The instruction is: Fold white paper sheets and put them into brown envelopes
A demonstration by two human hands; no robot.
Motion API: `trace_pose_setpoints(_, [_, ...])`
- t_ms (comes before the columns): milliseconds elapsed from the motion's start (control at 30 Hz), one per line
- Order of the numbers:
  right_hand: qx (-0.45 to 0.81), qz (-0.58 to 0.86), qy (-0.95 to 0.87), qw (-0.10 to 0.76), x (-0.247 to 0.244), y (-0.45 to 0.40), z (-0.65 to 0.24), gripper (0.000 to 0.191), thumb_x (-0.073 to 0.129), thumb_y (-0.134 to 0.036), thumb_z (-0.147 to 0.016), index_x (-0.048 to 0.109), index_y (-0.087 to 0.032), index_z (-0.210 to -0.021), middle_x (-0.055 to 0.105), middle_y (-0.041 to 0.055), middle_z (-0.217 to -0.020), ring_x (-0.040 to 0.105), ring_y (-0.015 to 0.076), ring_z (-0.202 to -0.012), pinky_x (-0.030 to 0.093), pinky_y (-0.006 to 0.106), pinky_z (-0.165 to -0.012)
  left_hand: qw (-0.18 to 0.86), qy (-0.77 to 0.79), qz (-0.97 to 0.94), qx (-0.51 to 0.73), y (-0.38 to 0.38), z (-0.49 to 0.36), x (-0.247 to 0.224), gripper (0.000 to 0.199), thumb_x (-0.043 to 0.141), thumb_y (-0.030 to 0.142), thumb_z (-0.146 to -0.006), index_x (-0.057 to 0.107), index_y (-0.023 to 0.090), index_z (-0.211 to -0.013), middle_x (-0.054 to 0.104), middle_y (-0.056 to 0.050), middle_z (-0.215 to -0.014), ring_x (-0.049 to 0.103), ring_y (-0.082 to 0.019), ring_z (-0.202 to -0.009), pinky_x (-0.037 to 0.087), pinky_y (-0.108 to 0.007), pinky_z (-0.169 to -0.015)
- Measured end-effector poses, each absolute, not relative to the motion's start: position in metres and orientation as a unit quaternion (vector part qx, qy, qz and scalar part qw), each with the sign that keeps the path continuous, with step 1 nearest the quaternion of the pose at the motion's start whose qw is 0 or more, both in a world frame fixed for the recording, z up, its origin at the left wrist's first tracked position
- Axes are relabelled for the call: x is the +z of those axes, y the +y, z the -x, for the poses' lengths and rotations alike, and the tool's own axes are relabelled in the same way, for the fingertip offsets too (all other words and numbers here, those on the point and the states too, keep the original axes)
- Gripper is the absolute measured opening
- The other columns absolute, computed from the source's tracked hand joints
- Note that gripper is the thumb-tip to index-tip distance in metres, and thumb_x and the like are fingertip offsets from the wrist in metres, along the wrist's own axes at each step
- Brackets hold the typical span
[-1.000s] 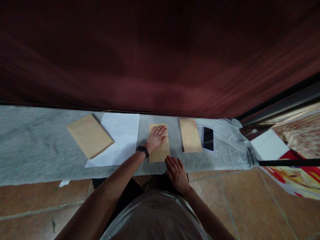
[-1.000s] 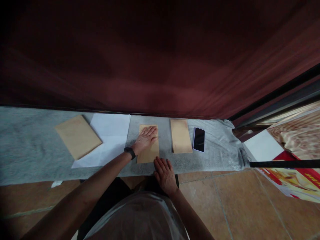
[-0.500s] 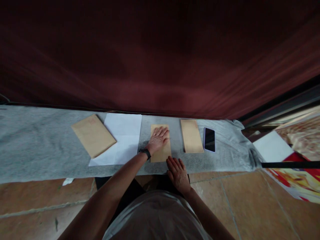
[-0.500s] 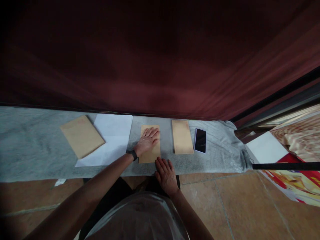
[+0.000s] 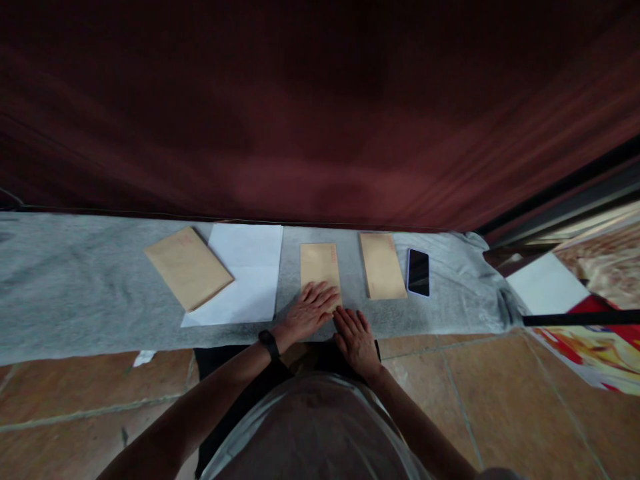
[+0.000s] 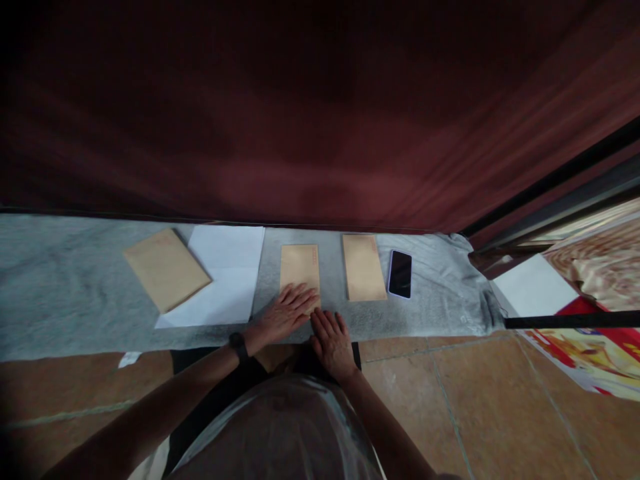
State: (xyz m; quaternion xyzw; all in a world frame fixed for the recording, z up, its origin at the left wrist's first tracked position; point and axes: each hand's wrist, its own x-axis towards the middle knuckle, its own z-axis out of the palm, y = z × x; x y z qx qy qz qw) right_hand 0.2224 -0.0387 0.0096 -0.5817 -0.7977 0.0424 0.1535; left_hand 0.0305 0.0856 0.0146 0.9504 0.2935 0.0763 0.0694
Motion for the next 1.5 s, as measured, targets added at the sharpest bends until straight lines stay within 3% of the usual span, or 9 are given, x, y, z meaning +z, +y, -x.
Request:
trace_pose_setpoints(267, [0.058,0.59,-0.791,0.15,0.011,-0.039,-0.22,0.055,0.043,-0.027,-0.104,0.032,-0.02,-0.158,0.045,0.0089,-0.158,0.038,0.0241,-0.147,0.023,0.052,-0.124,0.085,0.275,-0.956,0.051,0.048,0.004,0.027,0.064,0.047,0.047,-0.102,0.028,0.026,-0.16,0.035,-0.005,-0.164,0.023,-0.022,-0.154,0.016,-0.043,-0.126])
trace_pose_setpoints(667, [0.077,0.596,-0.784,0.155,0.014,-0.041,-0.208,0.05,0.042,-0.024,-0.105,0.039,-0.02,-0.155,0.048,0.0083,-0.156,0.04,0.0243,-0.146,0.026,0.05,-0.123,0.103,0.298,-0.948,0.046,0.035,0.03,0.019,0.063,0.048,0.049,-0.101,0.037,0.018,-0.156,0.035,-0.009,-0.163,0.03,-0.021,-0.152,0.021,-0.041,-0.126])
trace_pose_setpoints(800, [0.077,0.626,-0.755,0.18,0.016,-0.04,-0.217,0.047,0.039,-0.022,-0.105,0.043,-0.019,-0.151,0.054,0.0105,-0.15,0.048,0.0262,-0.137,0.036,0.047,-0.115,0.086,0.31,-0.944,0.067,0.033,0.041,0.019,0.058,0.048,0.044,-0.102,0.043,0.016,-0.152,0.041,-0.012,-0.16,0.037,-0.024,-0.149,0.028,-0.041,-0.123])
trace_pose_setpoints(933, [0.077,0.665,-0.721,0.176,0.021,-0.029,-0.212,0.043,0.04,-0.022,-0.104,0.051,-0.018,-0.145,0.061,0.0141,-0.137,0.057,0.0274,-0.122,0.046,0.043,-0.1,0.07,0.333,-0.939,0.056,0.035,0.034,0.026,0.042,0.047,0.023,-0.101,0.056,0.018,-0.141,0.056,-0.011,-0.149,0.05,-0.024,-0.139,0.038,-0.04,-0.116])
trace_pose_setpoints(1067, [0.041,0.662,-0.733,0.151,0.023,-0.015,-0.204,0.046,0.044,-0.018,-0.101,0.051,-0.018,-0.146,0.058,0.0152,-0.141,0.052,0.0299,-0.128,0.042,0.046,-0.106,0.04,0.341,-0.939,0.011,0.041,0.018,0.037,0.043,0.048,0.006,-0.093,0.063,0.018,-0.132,0.064,-0.012,-0.138,0.057,-0.026,-0.13,0.047,-0.041,-0.107])
trace_pose_setpoints(1200, [0.038,0.596,-0.79,0.14,0.02,-0.007,-0.209,0.051,0.046,-0.017,-0.1,0.047,-0.019,-0.15,0.056,0.0126,-0.147,0.048,0.0272,-0.135,0.034,0.045,-0.116,0.021,0.322,-0.946,-0.014,0.047,0.006,0.042,0.04,0.051,0.002,-0.09,0.065,0.016,-0.125,0.067,-0.014,-0.126,0.061,-0.026,-0.12,0.052,-0.039,-0.096])
trace_pose_setpoints(1500, [0.019,0.548,-0.827,0.119,0.021,0.006,-0.202,0.048,0.051,-0.019,-0.099,0.052,-0.011,-0.146,0.057,0.016,-0.146,0.055,0.0265,-0.13,0.039,0.043,-0.116,0.02,0.319,-0.947,-0.032,0.051,-0.006,0.046,0.039,0.047,-0.002,-0.087,0.069,0.013,-0.114,0.071,-0.016,-0.111,0.065,-0.029,-0.107,0.057,-0.036,-0.073])
